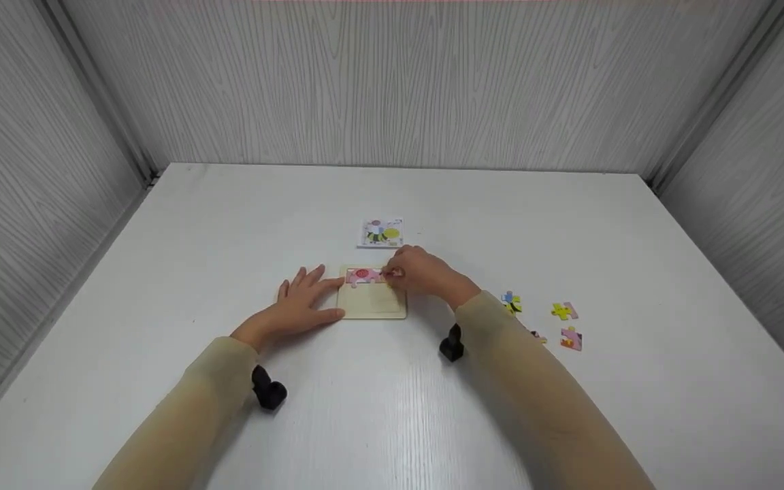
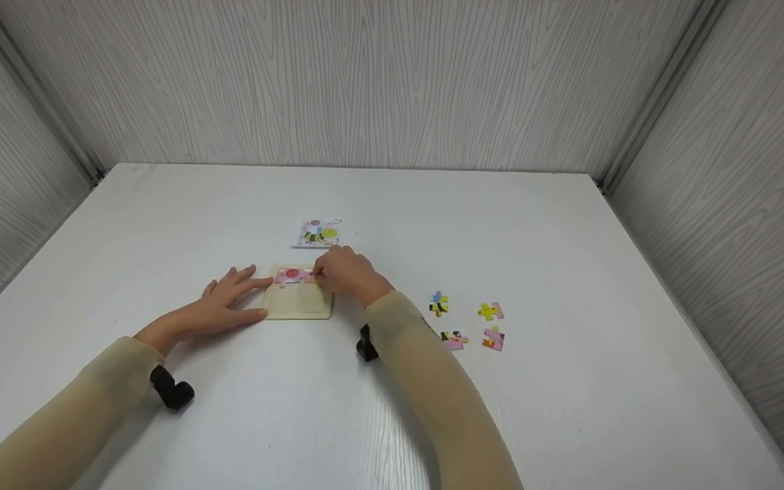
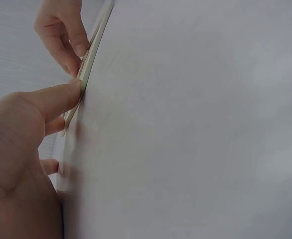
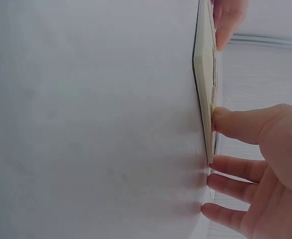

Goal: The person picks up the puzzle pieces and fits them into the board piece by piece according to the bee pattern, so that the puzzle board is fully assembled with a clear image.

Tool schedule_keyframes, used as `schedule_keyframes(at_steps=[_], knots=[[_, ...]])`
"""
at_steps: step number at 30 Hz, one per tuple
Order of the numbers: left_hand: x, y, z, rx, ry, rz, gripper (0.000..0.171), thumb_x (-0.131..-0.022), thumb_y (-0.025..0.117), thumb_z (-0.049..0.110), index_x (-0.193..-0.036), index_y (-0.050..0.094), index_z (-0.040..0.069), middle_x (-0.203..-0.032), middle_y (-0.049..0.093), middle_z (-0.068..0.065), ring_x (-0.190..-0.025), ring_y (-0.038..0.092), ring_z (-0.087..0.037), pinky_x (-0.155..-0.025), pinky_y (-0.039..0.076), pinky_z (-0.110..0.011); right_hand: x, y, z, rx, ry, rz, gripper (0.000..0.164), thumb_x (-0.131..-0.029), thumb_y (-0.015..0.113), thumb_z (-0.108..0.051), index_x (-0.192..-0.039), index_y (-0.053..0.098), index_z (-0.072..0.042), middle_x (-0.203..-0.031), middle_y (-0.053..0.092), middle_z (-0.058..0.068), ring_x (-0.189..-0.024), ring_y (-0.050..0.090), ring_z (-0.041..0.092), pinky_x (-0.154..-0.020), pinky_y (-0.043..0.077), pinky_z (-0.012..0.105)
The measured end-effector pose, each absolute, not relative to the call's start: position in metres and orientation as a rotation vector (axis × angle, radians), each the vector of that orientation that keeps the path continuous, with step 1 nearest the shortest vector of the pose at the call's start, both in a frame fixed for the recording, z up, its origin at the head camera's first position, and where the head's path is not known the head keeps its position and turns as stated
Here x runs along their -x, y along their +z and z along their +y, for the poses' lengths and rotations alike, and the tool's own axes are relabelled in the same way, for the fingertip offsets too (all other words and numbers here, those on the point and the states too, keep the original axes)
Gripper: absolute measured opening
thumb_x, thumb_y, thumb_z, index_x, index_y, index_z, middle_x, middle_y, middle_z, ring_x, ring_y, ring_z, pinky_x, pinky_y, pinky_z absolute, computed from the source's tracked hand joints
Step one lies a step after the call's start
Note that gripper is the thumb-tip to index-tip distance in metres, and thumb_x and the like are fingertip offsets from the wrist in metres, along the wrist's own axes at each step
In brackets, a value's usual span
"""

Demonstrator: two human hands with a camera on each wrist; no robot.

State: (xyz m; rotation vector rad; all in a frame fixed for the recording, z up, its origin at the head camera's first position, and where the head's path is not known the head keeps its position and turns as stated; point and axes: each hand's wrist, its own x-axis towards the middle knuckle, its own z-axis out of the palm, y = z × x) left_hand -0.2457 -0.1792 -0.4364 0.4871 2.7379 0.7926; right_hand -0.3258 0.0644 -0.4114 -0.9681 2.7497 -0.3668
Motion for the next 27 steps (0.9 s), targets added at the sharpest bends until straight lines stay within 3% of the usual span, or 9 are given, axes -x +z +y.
schedule_keyframes(at_steps=[4, 10, 19, 27], knots=[[0.246, -0.438, -0.178, -0.482, 0.802, 2.729, 0.067, -0.090, 0.053, 0.050, -0.146, 0.031, 0.021, -0.155, 0.002, -0.015, -0.138, -0.011, -0.039, -0.104, -0.009, -0.060, 0.328, -0.409, 0.068, 0.927, -0.434, 2.716, 0.029, -0.091, 0.062, -0.020, -0.118, 0.065, -0.012, -0.113, 0.059, 0.004, -0.103, 0.050, 0.019, -0.093, 0.040, 0.033], [0.246, -0.436, -0.177, -0.480, 0.795, 2.729, 0.067, -0.090, 0.053, 0.050, -0.146, 0.031, 0.021, -0.155, 0.003, -0.014, -0.138, -0.011, -0.038, -0.104, -0.009, -0.059, 0.328, -0.404, 0.079, 0.829, -0.505, 2.724, 0.043, -0.091, 0.061, -0.027, -0.130, 0.054, -0.010, -0.131, 0.051, 0.007, -0.124, 0.042, 0.021, -0.103, 0.033, 0.037], [0.247, -0.436, -0.179, -0.474, 0.775, 2.733, 0.068, -0.090, 0.052, 0.051, -0.147, 0.030, 0.021, -0.155, 0.003, -0.015, -0.138, -0.011, -0.039, -0.104, -0.009, -0.060, 0.319, -0.403, 0.097, 0.690, -0.637, 2.672, 0.044, -0.093, 0.056, -0.035, -0.132, 0.053, -0.015, -0.137, 0.046, 0.004, -0.130, 0.036, 0.022, -0.105, 0.030, 0.041], [0.248, -0.437, -0.179, -0.503, 0.799, 2.744, 0.067, -0.089, 0.054, 0.049, -0.145, 0.032, 0.019, -0.154, 0.005, -0.016, -0.138, -0.009, -0.039, -0.104, -0.008, -0.060, 0.308, -0.399, 0.114, 0.756, -0.720, 2.671, 0.044, -0.093, 0.056, -0.032, -0.133, 0.052, -0.014, -0.137, 0.046, 0.004, -0.130, 0.037, 0.021, -0.105, 0.030, 0.040]])
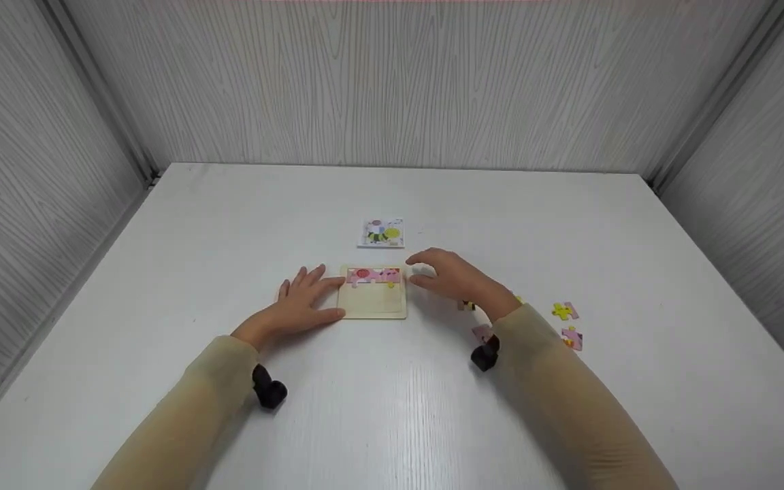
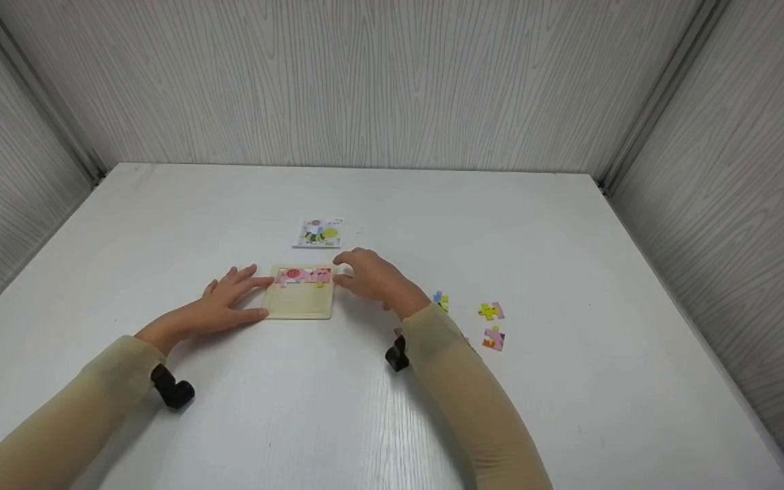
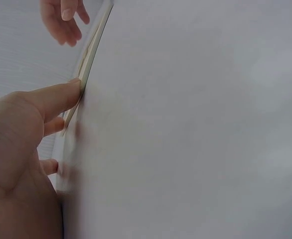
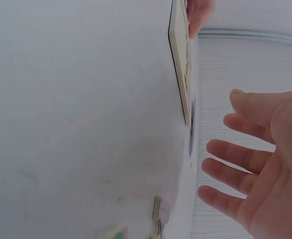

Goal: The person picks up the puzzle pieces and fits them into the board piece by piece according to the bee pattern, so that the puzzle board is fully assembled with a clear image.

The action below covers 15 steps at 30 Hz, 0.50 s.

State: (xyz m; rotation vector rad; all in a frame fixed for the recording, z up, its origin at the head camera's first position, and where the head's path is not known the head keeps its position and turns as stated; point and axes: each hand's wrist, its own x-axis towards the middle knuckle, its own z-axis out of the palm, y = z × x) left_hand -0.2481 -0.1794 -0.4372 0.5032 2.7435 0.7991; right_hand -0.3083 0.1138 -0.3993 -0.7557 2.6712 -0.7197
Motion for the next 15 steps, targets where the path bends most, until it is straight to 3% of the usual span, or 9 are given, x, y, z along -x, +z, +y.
schedule_keyframes(at_steps=[15], knots=[[0.247, -0.434, -0.176, -0.490, 0.778, 2.732, 0.067, -0.090, 0.053, 0.049, -0.146, 0.030, 0.020, -0.154, 0.003, -0.016, -0.138, -0.011, -0.038, -0.104, -0.010, -0.059, 0.293, -0.394, 0.144, 0.773, -0.757, 2.676, 0.043, -0.093, 0.057, -0.030, -0.131, 0.053, -0.010, -0.134, 0.048, 0.005, -0.126, 0.040, 0.021, -0.103, 0.033, 0.042]])
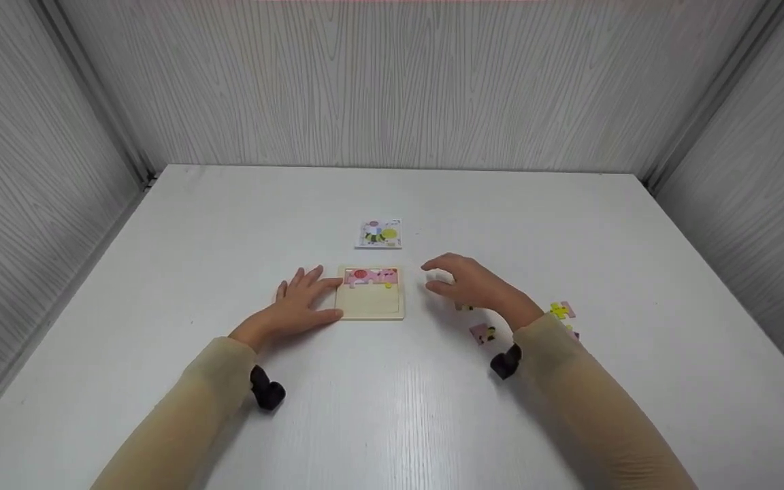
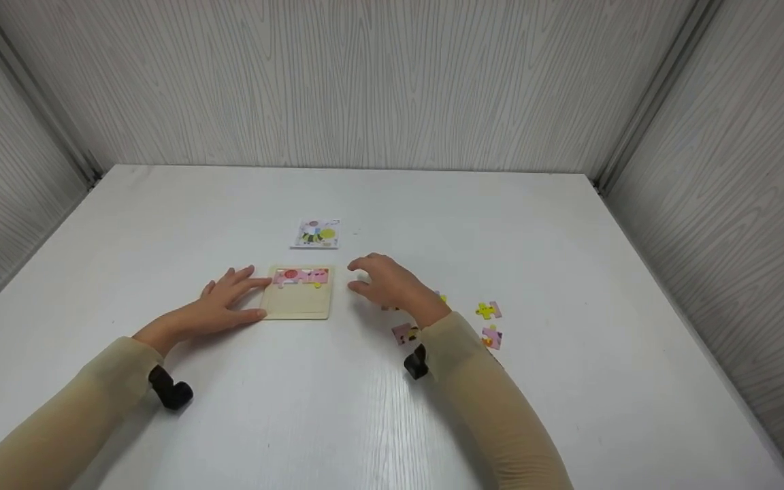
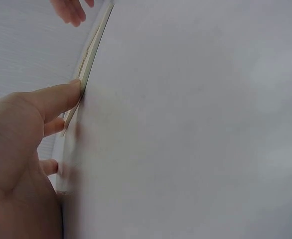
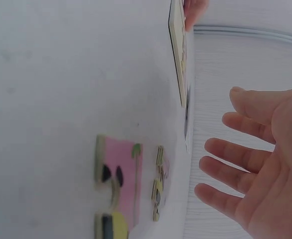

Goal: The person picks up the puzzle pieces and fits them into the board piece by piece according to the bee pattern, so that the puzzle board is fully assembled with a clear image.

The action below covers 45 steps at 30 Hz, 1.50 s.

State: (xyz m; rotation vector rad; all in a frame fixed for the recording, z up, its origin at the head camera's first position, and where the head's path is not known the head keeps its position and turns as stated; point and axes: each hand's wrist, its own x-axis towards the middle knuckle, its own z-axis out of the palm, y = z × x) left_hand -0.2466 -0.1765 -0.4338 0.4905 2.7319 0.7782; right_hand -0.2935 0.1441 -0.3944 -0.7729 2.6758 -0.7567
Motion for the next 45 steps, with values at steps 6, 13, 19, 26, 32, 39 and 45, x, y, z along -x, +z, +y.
schedule_keyframes(at_steps=[6, 13, 19, 26, 32, 39, 45], knots=[[0.246, -0.434, -0.177, -0.495, 0.773, 2.735, 0.067, -0.090, 0.053, 0.049, -0.146, 0.030, 0.020, -0.154, 0.003, -0.016, -0.138, -0.010, -0.039, -0.104, -0.009, -0.060, 0.284, -0.392, 0.153, 0.821, -0.760, 2.646, 0.043, -0.093, 0.058, -0.030, -0.130, 0.053, -0.009, -0.133, 0.048, 0.005, -0.119, 0.045, 0.020, -0.098, 0.039, 0.040], [0.246, -0.433, -0.178, -0.502, 0.790, 2.729, 0.067, -0.090, 0.053, 0.048, -0.146, 0.030, 0.020, -0.154, 0.003, -0.016, -0.138, -0.011, -0.039, -0.104, -0.009, -0.059, 0.275, -0.394, 0.164, 0.900, -0.775, 2.651, 0.041, -0.092, 0.059, -0.028, -0.128, 0.055, -0.007, -0.131, 0.051, 0.004, -0.124, 0.042, 0.021, -0.100, 0.037, 0.041], [0.246, -0.433, -0.177, -0.497, 0.795, 2.723, 0.067, -0.090, 0.053, 0.048, -0.146, 0.030, 0.020, -0.154, 0.003, -0.015, -0.138, -0.012, -0.037, -0.104, -0.009, -0.059, 0.271, -0.398, 0.177, 0.920, -0.787, 2.672, 0.039, -0.092, 0.060, -0.026, -0.125, 0.056, -0.005, -0.129, 0.052, 0.005, -0.123, 0.043, 0.022, -0.100, 0.036, 0.042], [0.247, -0.434, -0.178, -0.510, 0.785, 2.723, 0.067, -0.090, 0.052, 0.049, -0.147, 0.029, 0.020, -0.154, 0.003, -0.016, -0.138, -0.011, -0.038, -0.104, -0.008, -0.059, 0.268, -0.403, 0.195, 0.914, -0.738, 2.682, 0.042, -0.094, 0.056, -0.028, -0.127, 0.054, -0.003, -0.138, 0.044, 0.016, -0.131, 0.035, 0.031, -0.103, 0.030, 0.048], [0.248, -0.435, -0.180, -0.518, 0.775, 2.732, 0.069, -0.090, 0.052, 0.051, -0.147, 0.029, 0.021, -0.154, 0.004, -0.016, -0.138, -0.010, -0.039, -0.104, -0.008, -0.060, 0.264, -0.401, 0.203, 0.822, -0.697, 2.695, 0.045, -0.093, 0.057, -0.028, -0.129, 0.052, -0.001, -0.144, 0.033, 0.021, -0.133, 0.028, 0.037, -0.104, 0.027, 0.052], [0.248, -0.435, -0.180, -0.506, 0.797, 2.729, 0.068, -0.090, 0.052, 0.050, -0.147, 0.029, 0.021, -0.154, 0.003, -0.016, -0.138, -0.011, -0.038, -0.104, -0.008, -0.059, 0.266, -0.400, 0.205, 0.765, -0.631, 2.731, 0.045, -0.091, 0.060, -0.026, -0.127, 0.053, 0.000, -0.144, 0.033, 0.023, -0.133, 0.028, 0.039, -0.104, 0.027, 0.052], [0.246, -0.433, -0.178, -0.495, 0.817, 2.716, 0.067, -0.090, 0.053, 0.048, -0.147, 0.029, 0.021, -0.155, 0.002, -0.015, -0.138, -0.012, -0.037, -0.104, -0.010, -0.058, 0.270, -0.405, 0.206, 0.820, -0.618, 2.751, 0.041, -0.089, 0.063, -0.018, -0.123, 0.055, 0.003, -0.138, 0.039, 0.026, -0.129, 0.034, 0.040, -0.101, 0.032, 0.051]])
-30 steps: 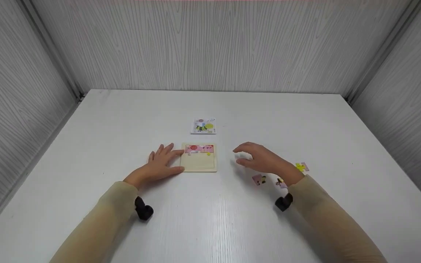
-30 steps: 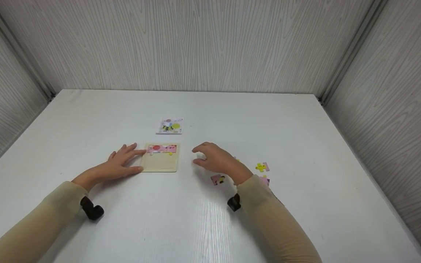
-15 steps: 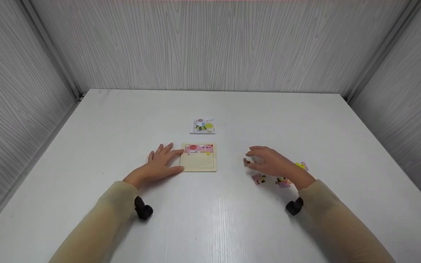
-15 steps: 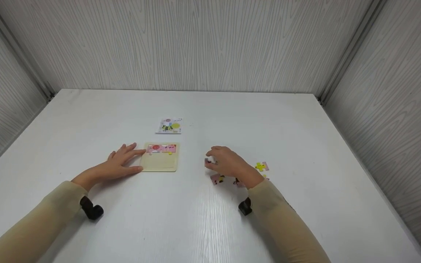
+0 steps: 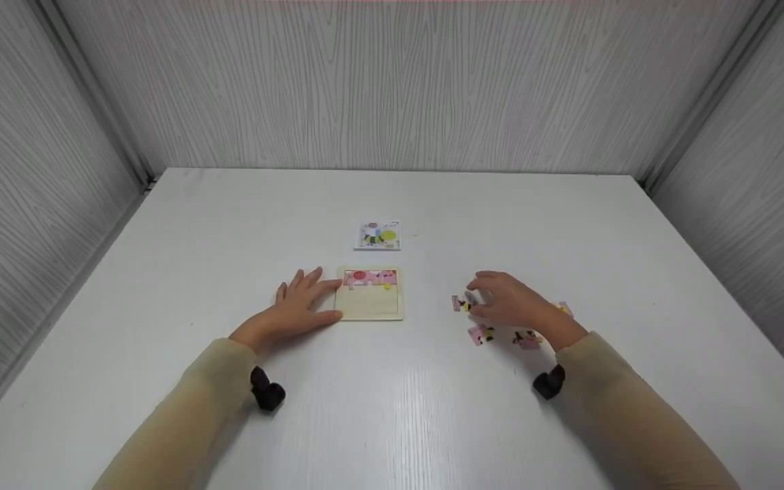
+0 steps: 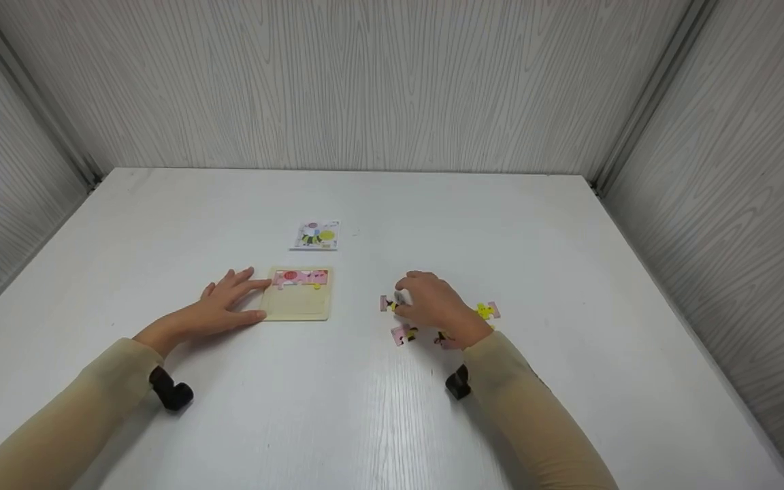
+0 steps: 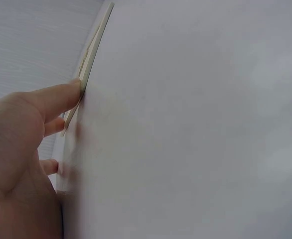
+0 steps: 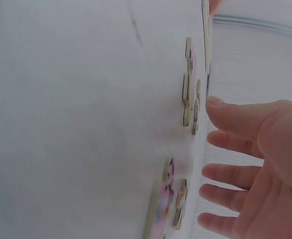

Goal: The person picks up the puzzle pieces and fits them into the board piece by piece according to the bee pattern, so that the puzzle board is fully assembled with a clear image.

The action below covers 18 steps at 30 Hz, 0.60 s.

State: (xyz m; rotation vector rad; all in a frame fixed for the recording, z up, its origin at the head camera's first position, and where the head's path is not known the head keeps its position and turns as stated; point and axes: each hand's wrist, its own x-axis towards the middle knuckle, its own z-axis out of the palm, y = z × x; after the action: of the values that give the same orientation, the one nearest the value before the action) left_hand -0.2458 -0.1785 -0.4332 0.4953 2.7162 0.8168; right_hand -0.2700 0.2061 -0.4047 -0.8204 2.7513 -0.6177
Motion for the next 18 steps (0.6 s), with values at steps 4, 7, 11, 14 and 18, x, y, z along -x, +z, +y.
schedule_keyframes(at_steps=[4, 7, 11, 14, 18], knots=[[0.2451, -0.4327, -0.1778, -0.490, 0.820, 2.717, 0.067, -0.090, 0.053, 0.048, -0.147, 0.030, 0.020, -0.155, 0.002, -0.015, -0.138, -0.012, -0.037, -0.104, -0.010, -0.057, 0.2723, -0.4073, 0.2059, 0.880, -0.594, 2.757, 0.038, -0.087, 0.064, -0.015, -0.120, 0.057, 0.004, -0.132, 0.046, 0.024, -0.125, 0.039, 0.040, -0.099, 0.035, 0.050], [0.2447, -0.4329, -0.1777, -0.489, 0.815, 2.716, 0.067, -0.090, 0.052, 0.048, -0.147, 0.029, 0.020, -0.155, 0.002, -0.015, -0.138, -0.012, -0.037, -0.104, -0.010, -0.057, 0.2735, -0.4082, 0.2040, 0.936, -0.558, 2.772, 0.035, -0.086, 0.065, -0.014, -0.116, 0.059, 0.003, -0.124, 0.053, 0.020, -0.121, 0.044, 0.037, -0.097, 0.037, 0.047], [0.2448, -0.4329, -0.1782, -0.497, 0.811, 2.714, 0.067, -0.091, 0.052, 0.048, -0.147, 0.029, 0.019, -0.154, 0.002, -0.016, -0.138, -0.013, -0.038, -0.104, -0.010, -0.058, 0.2742, -0.4085, 0.2004, 0.962, -0.528, 2.782, 0.030, -0.085, 0.066, -0.013, -0.111, 0.061, 0.002, -0.117, 0.057, 0.016, -0.117, 0.048, 0.034, -0.096, 0.039, 0.045], [0.2451, -0.4331, -0.1785, -0.504, 0.802, 2.718, 0.067, -0.091, 0.052, 0.049, -0.147, 0.028, 0.020, -0.154, 0.001, -0.016, -0.138, -0.012, -0.038, -0.104, -0.010, -0.058, 0.2748, -0.4090, 0.1984, 0.949, -0.544, 2.779, 0.027, -0.085, 0.066, -0.011, -0.108, 0.061, 0.001, -0.116, 0.057, 0.016, -0.115, 0.049, 0.033, -0.094, 0.040, 0.045], [0.2452, -0.4335, -0.1790, -0.509, 0.800, 2.722, 0.068, -0.090, 0.052, 0.049, -0.147, 0.029, 0.020, -0.154, 0.002, -0.016, -0.138, -0.012, -0.038, -0.104, -0.009, -0.058, 0.2759, -0.4099, 0.1968, 0.954, -0.578, 2.772, 0.023, -0.085, 0.066, -0.008, -0.105, 0.061, 0.001, -0.110, 0.059, 0.014, -0.108, 0.052, 0.030, -0.090, 0.042, 0.044]])
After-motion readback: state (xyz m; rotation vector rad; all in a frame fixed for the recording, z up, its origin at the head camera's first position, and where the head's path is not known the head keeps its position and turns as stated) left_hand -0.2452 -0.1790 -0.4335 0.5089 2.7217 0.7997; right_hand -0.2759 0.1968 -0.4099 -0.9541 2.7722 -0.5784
